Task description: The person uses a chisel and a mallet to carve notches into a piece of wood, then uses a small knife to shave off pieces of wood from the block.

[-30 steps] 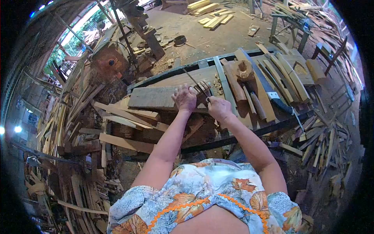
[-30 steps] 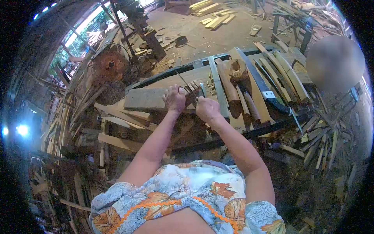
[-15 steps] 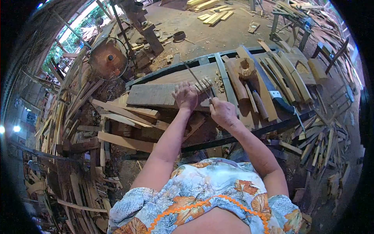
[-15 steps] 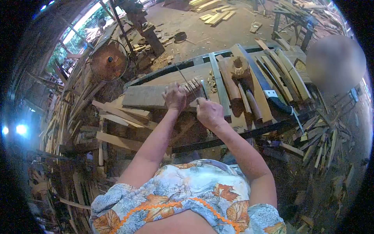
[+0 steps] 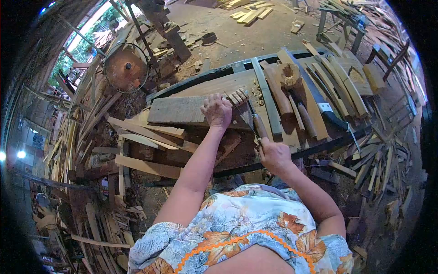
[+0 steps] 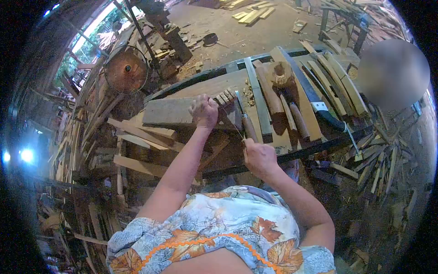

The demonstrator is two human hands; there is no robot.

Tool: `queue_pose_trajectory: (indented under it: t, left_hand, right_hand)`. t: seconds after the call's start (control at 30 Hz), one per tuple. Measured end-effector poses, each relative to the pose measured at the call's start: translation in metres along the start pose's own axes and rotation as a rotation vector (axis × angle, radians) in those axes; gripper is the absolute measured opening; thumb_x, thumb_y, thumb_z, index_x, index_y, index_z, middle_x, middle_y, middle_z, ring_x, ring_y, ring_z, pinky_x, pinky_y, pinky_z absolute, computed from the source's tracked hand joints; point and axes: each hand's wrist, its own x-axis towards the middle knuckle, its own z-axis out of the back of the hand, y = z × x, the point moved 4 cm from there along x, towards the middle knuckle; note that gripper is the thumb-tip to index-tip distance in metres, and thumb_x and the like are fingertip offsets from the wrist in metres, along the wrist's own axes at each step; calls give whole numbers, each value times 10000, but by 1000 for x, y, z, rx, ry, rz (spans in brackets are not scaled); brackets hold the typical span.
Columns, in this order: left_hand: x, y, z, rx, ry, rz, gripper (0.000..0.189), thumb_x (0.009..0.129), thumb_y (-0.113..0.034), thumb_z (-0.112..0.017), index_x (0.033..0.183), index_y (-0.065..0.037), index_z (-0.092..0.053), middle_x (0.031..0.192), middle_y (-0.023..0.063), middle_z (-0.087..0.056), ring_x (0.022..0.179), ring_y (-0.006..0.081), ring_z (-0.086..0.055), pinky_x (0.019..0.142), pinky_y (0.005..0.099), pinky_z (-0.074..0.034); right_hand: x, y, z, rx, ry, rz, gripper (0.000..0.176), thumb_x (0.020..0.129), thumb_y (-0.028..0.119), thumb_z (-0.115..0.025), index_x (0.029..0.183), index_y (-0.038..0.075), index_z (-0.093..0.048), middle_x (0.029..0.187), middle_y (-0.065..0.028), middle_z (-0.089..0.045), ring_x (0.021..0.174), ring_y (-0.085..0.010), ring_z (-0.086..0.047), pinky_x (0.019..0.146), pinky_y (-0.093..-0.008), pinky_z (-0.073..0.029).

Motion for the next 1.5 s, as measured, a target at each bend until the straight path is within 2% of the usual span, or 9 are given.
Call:
queue_pose_trajectory:
  t: [0.1,0.27,0.33,0.63,0.73,0.8,0.9,1.23,1.5]
  left_hand:
    - [0,-1,-1,-6,-17,-8,239,802,-274,-477,937,-103,-575,986,107,-570,971,299,-512,801,468,-368]
    - [0,1,-3,40,-16,-35,247,799,-274,-479,945,-105,-585,976,108,-569,968,296,-513,808,473,-372]
    - [2,0,-1,57,27,-25,245,799,-272,-477,944,-106,-584,975,110,-569,969,296,-514,811,472,-375]
    - [2,-1,-2,56,47,-27,254,806,-267,-464,939,-78,-568,954,118,-562,963,312,-515,814,483,-389]
    - [4,-2,-2,23,62,-31,252,808,-267,-463,937,-74,-562,952,129,-560,968,321,-515,821,489,-389]
    - [3,-1,-2,13,46,-43,249,808,-265,-464,935,-75,-561,951,135,-560,969,325,-516,825,490,-388]
    - [5,-1,-3,56,-9,-76,241,807,-260,-466,926,-74,-563,944,139,-563,962,326,-525,817,496,-399]
    - [5,-2,-6,-5,46,-43,235,798,-255,-480,923,-72,-559,984,139,-561,947,338,-523,806,488,-419]
    - [7,0,-7,5,54,-53,248,800,-253,-470,945,-76,-563,982,137,-563,956,336,-529,807,485,-429]
  right_hand:
    - [-1,-3,-2,-19,30,-14,136,836,148,-491,892,30,-532,727,-199,-637,711,-376,-637,654,-472,-497]
    - [74,7,-22,14,-100,97,172,836,186,-490,872,26,-541,752,-224,-627,744,-395,-624,673,-486,-485]
    - [85,12,-21,-3,-134,33,135,815,126,-471,783,21,-550,747,-208,-637,724,-382,-636,665,-473,-499]
    - [-14,-9,-7,-43,-1,-18,147,850,144,-459,901,38,-547,680,-187,-630,659,-369,-640,607,-482,-495]
    - [25,-6,-11,-9,-104,76,158,828,127,-477,917,33,-568,725,-187,-646,687,-351,-652,628,-464,-510]
    - [66,6,-14,-70,-12,11,156,809,102,-478,907,34,-578,796,-201,-653,747,-346,-655,669,-450,-517]
    - [93,14,-23,-42,-60,35,154,803,90,-470,893,39,-585,848,-208,-654,797,-347,-650,703,-439,-516]
    - [-15,-9,9,-44,43,-71,126,823,127,-494,902,38,-535,738,-215,-633,722,-367,-641,657,-461,-507]
    - [101,10,-22,-18,-121,29,159,829,142,-459,865,42,-577,782,-196,-636,770,-385,-625,685,-472,-488]
